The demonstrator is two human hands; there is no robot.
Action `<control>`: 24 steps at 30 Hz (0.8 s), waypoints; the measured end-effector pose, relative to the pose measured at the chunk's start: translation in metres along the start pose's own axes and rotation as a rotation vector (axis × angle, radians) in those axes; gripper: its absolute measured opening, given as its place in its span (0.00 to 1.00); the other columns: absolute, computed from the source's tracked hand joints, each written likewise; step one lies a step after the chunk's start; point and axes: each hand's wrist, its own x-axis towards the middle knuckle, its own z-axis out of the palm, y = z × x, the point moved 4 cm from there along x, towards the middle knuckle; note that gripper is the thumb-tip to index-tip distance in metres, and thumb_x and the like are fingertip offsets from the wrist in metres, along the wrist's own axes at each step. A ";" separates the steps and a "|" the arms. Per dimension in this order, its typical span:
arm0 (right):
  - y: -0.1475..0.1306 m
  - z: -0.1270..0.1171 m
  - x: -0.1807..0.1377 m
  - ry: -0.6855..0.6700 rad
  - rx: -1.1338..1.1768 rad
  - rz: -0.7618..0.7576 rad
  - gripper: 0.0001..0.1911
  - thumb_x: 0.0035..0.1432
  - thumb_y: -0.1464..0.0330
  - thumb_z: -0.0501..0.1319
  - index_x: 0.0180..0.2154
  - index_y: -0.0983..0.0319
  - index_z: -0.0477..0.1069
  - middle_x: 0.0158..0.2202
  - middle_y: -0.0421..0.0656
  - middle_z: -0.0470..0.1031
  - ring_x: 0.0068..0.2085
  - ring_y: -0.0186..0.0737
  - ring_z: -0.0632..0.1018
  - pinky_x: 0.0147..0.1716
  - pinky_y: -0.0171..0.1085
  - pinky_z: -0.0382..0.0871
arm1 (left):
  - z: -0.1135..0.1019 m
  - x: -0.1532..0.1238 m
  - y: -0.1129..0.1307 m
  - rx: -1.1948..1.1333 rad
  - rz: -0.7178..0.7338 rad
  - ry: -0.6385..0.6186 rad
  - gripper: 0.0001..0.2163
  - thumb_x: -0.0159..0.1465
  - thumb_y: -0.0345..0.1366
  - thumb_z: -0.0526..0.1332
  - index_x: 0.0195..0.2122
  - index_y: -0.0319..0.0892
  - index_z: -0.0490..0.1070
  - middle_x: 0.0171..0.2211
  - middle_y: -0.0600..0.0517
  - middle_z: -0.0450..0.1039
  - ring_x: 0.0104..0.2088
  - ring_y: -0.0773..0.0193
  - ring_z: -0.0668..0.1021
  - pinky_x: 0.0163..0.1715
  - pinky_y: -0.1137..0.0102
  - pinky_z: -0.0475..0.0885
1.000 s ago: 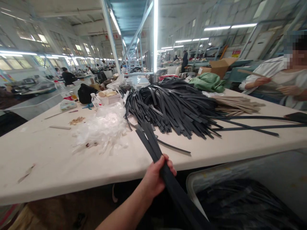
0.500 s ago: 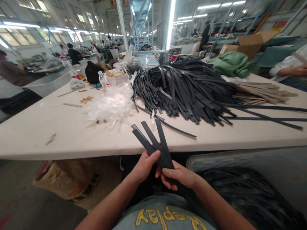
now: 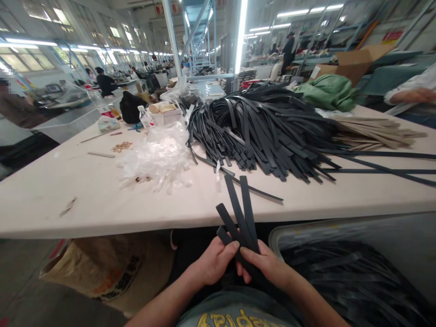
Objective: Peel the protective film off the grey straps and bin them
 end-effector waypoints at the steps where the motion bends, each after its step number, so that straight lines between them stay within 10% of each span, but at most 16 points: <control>1: -0.001 -0.003 -0.002 0.056 -0.022 -0.014 0.31 0.62 0.47 0.56 0.25 0.68 0.75 0.18 0.43 0.71 0.20 0.32 0.71 0.24 0.31 0.62 | 0.002 0.002 0.002 0.032 0.016 -0.018 0.24 0.69 0.51 0.48 0.49 0.35 0.72 0.24 0.48 0.76 0.25 0.61 0.76 0.30 0.69 0.71; 5: -0.002 -0.019 -0.017 0.279 -0.044 -0.024 0.29 0.58 0.46 0.59 0.24 0.66 0.73 0.18 0.41 0.71 0.19 0.32 0.70 0.22 0.32 0.61 | -0.026 0.024 0.016 0.250 0.025 0.037 0.22 0.67 0.51 0.52 0.47 0.39 0.75 0.33 0.46 0.79 0.37 0.56 0.79 0.41 0.65 0.71; 12: 0.005 -0.043 -0.044 0.430 0.143 -0.062 0.25 0.56 0.48 0.62 0.25 0.64 0.69 0.19 0.40 0.70 0.18 0.30 0.68 0.20 0.31 0.58 | -0.150 0.103 0.049 0.915 -0.016 0.726 0.18 0.57 0.50 0.63 0.39 0.41 0.79 0.37 0.45 0.79 0.37 0.55 0.78 0.41 0.65 0.67; 17: 0.010 -0.035 -0.050 0.433 0.267 -0.004 0.24 0.53 0.47 0.64 0.29 0.63 0.67 0.19 0.39 0.70 0.17 0.30 0.66 0.17 0.31 0.54 | -0.170 0.151 0.041 0.769 -0.130 0.593 0.15 0.54 0.47 0.66 0.20 0.40 0.75 0.18 0.49 0.72 0.28 0.58 0.75 0.31 0.67 0.64; 24: 0.025 -0.039 -0.053 0.454 0.262 0.006 0.25 0.54 0.48 0.64 0.34 0.65 0.70 0.22 0.41 0.73 0.19 0.31 0.70 0.19 0.31 0.57 | -0.155 0.117 0.039 0.329 -0.095 0.563 0.17 0.53 0.48 0.66 0.31 0.37 0.77 0.29 0.47 0.77 0.24 0.69 0.72 0.26 0.73 0.65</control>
